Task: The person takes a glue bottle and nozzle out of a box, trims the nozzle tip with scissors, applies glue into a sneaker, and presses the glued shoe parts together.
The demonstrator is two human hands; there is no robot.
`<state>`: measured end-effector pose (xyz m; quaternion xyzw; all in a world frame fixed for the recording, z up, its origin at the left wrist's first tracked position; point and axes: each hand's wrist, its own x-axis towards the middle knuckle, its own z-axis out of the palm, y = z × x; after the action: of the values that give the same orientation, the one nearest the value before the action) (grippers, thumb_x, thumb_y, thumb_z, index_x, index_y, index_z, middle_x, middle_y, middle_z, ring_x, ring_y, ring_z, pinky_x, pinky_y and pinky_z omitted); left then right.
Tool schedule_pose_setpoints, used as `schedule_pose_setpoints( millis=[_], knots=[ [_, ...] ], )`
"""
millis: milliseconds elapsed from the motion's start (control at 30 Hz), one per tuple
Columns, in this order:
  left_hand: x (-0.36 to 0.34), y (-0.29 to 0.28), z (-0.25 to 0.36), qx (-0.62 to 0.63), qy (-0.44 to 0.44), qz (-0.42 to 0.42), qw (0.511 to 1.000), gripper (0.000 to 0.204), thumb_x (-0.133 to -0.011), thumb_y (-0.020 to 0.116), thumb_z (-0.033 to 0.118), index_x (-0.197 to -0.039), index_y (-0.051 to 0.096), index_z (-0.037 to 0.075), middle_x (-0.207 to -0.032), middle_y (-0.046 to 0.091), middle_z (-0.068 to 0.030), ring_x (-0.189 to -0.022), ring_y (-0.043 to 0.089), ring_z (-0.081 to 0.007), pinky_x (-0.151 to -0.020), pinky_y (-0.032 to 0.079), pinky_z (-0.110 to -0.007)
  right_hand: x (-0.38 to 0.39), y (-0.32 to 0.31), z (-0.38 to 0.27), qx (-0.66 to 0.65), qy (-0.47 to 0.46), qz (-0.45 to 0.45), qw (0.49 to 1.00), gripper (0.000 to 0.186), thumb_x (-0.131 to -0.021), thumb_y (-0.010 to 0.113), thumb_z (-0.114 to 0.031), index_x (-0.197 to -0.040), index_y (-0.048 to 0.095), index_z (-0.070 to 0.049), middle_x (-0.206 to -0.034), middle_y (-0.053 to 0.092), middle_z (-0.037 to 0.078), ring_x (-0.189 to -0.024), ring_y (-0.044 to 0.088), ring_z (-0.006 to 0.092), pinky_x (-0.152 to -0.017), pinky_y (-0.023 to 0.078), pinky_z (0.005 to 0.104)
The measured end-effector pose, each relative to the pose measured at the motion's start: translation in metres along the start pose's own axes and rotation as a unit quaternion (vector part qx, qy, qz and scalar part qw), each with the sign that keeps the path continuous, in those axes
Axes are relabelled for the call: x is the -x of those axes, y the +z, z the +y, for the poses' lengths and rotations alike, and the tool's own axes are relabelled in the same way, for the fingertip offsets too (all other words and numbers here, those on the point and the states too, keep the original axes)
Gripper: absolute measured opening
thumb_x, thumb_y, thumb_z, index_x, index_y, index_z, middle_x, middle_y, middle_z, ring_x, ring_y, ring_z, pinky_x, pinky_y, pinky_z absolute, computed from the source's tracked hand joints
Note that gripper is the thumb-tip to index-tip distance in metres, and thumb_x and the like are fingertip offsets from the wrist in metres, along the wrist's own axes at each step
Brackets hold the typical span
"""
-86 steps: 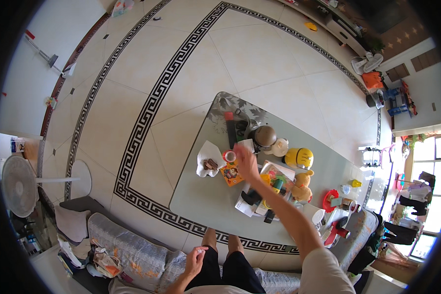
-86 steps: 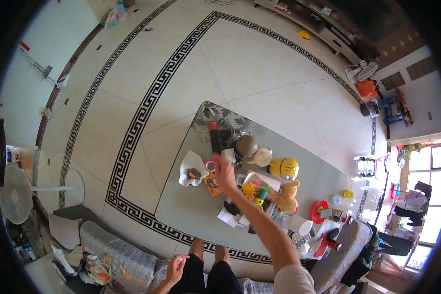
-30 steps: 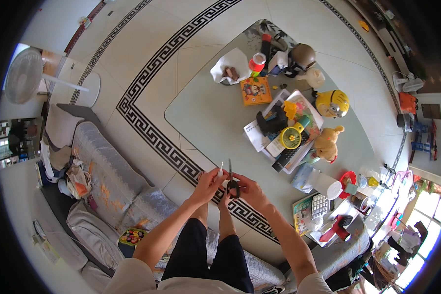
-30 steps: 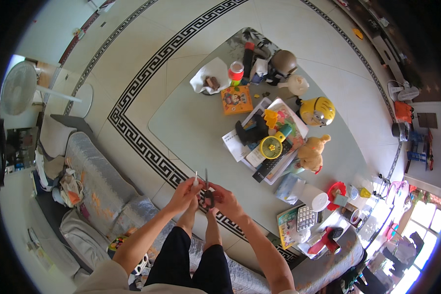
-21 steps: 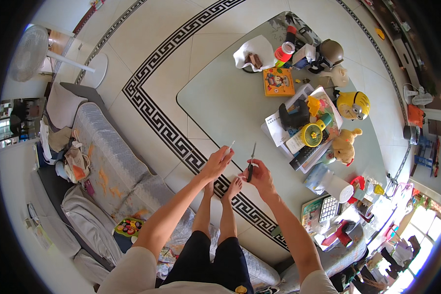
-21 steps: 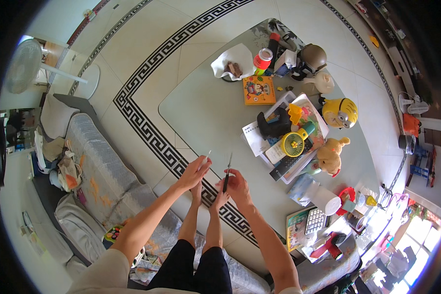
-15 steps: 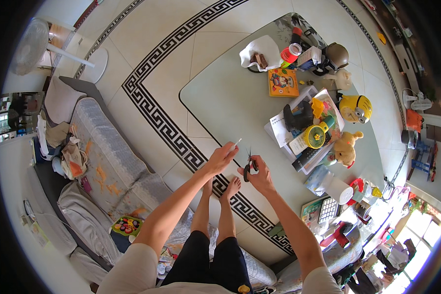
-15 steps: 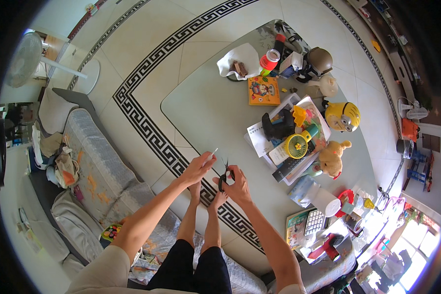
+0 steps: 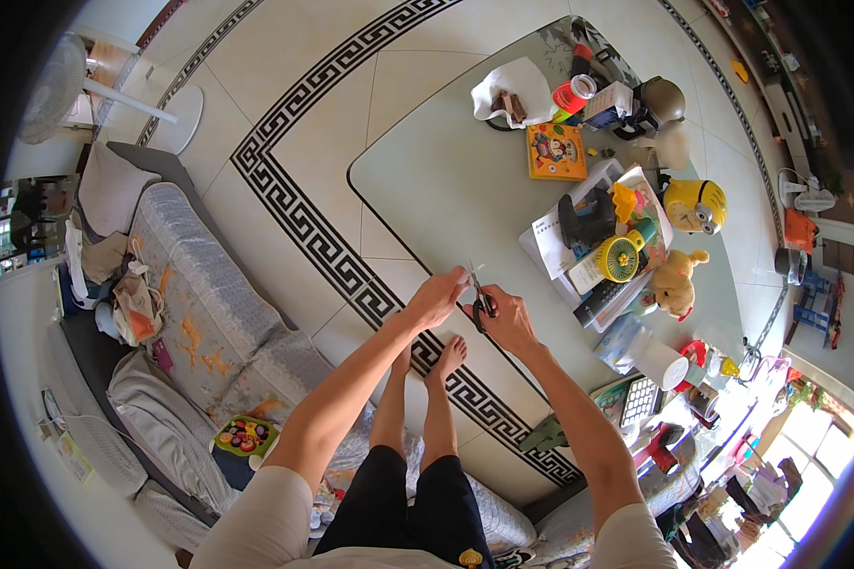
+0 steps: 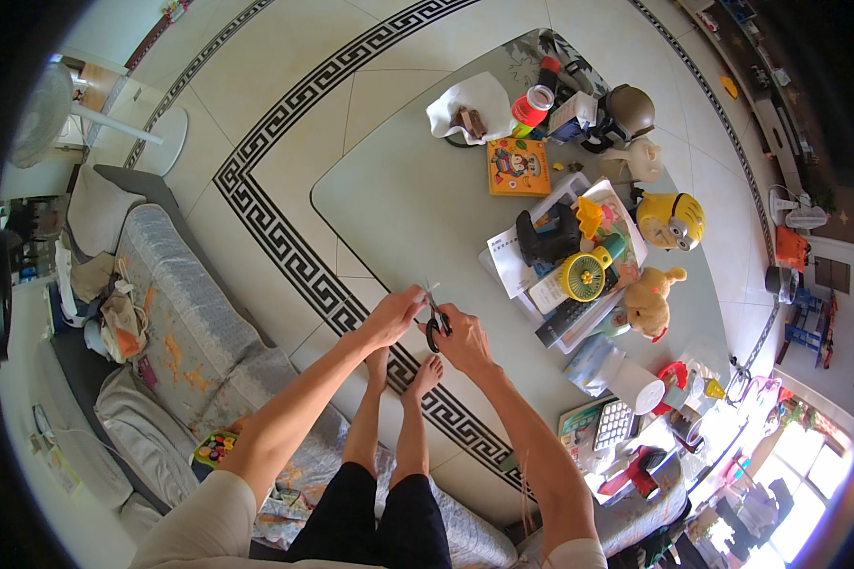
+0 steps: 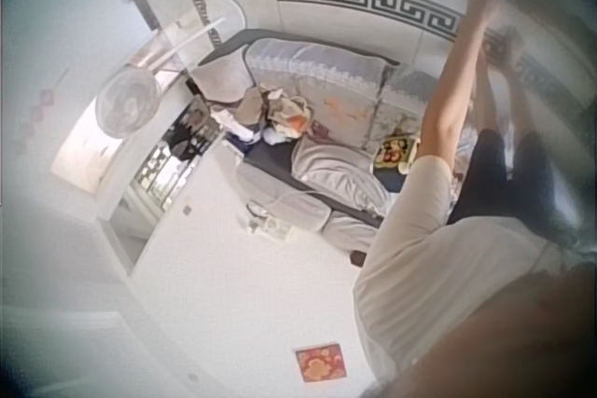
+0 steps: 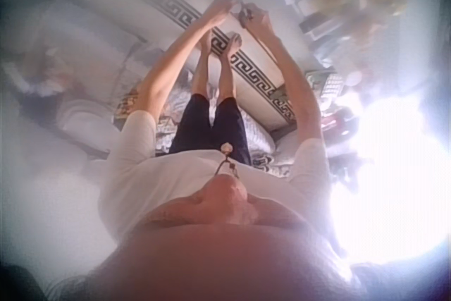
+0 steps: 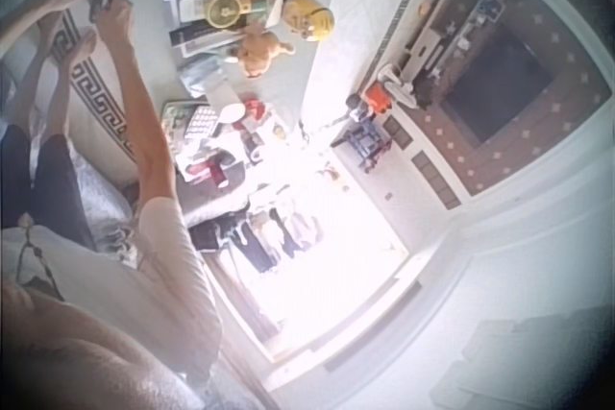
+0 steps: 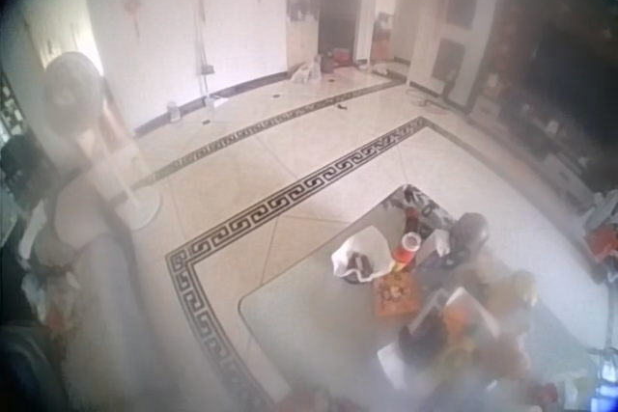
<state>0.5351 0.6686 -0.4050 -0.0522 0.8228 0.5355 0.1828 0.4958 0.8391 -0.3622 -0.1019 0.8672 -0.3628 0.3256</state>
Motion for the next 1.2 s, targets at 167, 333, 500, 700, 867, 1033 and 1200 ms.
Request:
schedule_pose_setpoints(
  millis=[167, 333, 500, 700, 867, 1033, 1200],
  knots=[
    [-0.002, 0.005, -0.013, -0.020, 0.030, 0.010, 0.999, 0.015, -0.096, 0.045, 0.016, -0.097, 0.043, 0.001, -0.071, 0.056, -0.0212, -0.067, 0.057, -0.0408, -0.058, 0.043, -0.046, -0.003, 0.002, 0.004, -0.045, -0.044, -0.006, 0.998, 0.036, -0.081, 0.072, -0.028, -0.097, 0.060, 0.002, -0.062, 0.059, 0.013, -0.056, 0.059, 0.0242, -0.054, 0.046, 0.0349],
    [-0.007, 0.001, -0.006, -0.095, -0.006, -0.044, 0.994, 0.018, -0.097, 0.043, 0.017, -0.097, 0.042, -0.002, -0.070, 0.058, -0.0232, -0.065, 0.059, -0.0405, -0.055, 0.044, -0.047, -0.005, -0.002, -0.002, -0.149, 0.036, -0.065, 0.986, 0.030, -0.083, 0.069, -0.023, -0.091, 0.060, 0.005, -0.054, 0.057, 0.014, -0.047, 0.061, 0.0215, -0.047, 0.045, 0.0326],
    [-0.006, -0.004, 0.004, -0.108, -0.010, -0.026, 0.994, 0.017, -0.096, 0.044, 0.015, -0.095, 0.042, -0.002, -0.068, 0.057, -0.0232, -0.064, 0.059, -0.0403, -0.055, 0.044, -0.047, -0.009, -0.008, -0.015, -0.077, 0.014, -0.050, 0.996, 0.017, -0.082, 0.064, -0.011, -0.082, 0.062, 0.006, -0.054, 0.059, 0.014, -0.044, 0.061, 0.0192, -0.042, 0.046, 0.0303],
    [-0.002, 0.001, 0.001, -0.096, -0.022, -0.018, 0.995, 0.015, -0.096, 0.046, 0.013, -0.094, 0.042, -0.001, -0.069, 0.056, -0.0231, -0.064, 0.058, -0.0391, -0.056, 0.043, -0.045, -0.013, -0.001, 0.001, -0.093, -0.001, -0.029, 0.995, 0.010, -0.079, 0.062, -0.005, -0.081, 0.064, 0.005, -0.055, 0.061, 0.012, -0.043, 0.061, 0.0176, -0.041, 0.044, 0.0287],
    [0.004, 0.001, -0.009, 0.031, 0.054, 0.041, 0.997, 0.011, -0.094, 0.051, 0.009, -0.099, 0.046, 0.000, -0.070, 0.054, -0.0175, -0.061, 0.055, -0.0287, -0.058, 0.045, -0.037, -0.013, -0.010, -0.007, 0.002, 0.015, 0.070, 0.997, 0.015, -0.077, 0.069, -0.010, -0.086, 0.063, 0.001, -0.060, 0.062, 0.013, -0.055, 0.064, 0.0251, -0.050, 0.048, 0.0345],
    [0.011, -0.003, -0.007, 0.116, 0.059, 0.042, 0.991, 0.010, -0.093, 0.054, 0.007, -0.102, 0.052, 0.002, -0.083, 0.057, -0.0101, -0.073, 0.057, -0.0181, -0.066, 0.050, -0.030, 0.012, -0.017, 0.032, 0.097, 0.047, 0.161, 0.981, 0.033, -0.077, 0.069, -0.013, -0.106, 0.055, -0.006, -0.086, 0.065, 0.016, -0.081, 0.063, 0.0367, -0.067, 0.048, 0.0440],
    [0.017, -0.005, -0.011, 0.185, 0.077, 0.061, 0.978, 0.011, -0.090, 0.056, 0.000, -0.101, 0.057, 0.003, -0.104, 0.051, -0.0065, -0.093, 0.057, -0.0188, -0.086, 0.055, -0.033, 0.042, -0.019, 0.070, 0.150, 0.079, 0.150, 0.974, 0.048, -0.078, 0.068, -0.010, -0.119, 0.044, -0.008, -0.100, 0.062, 0.018, -0.088, 0.061, 0.0407, -0.072, 0.047, 0.0482]
  ],
)
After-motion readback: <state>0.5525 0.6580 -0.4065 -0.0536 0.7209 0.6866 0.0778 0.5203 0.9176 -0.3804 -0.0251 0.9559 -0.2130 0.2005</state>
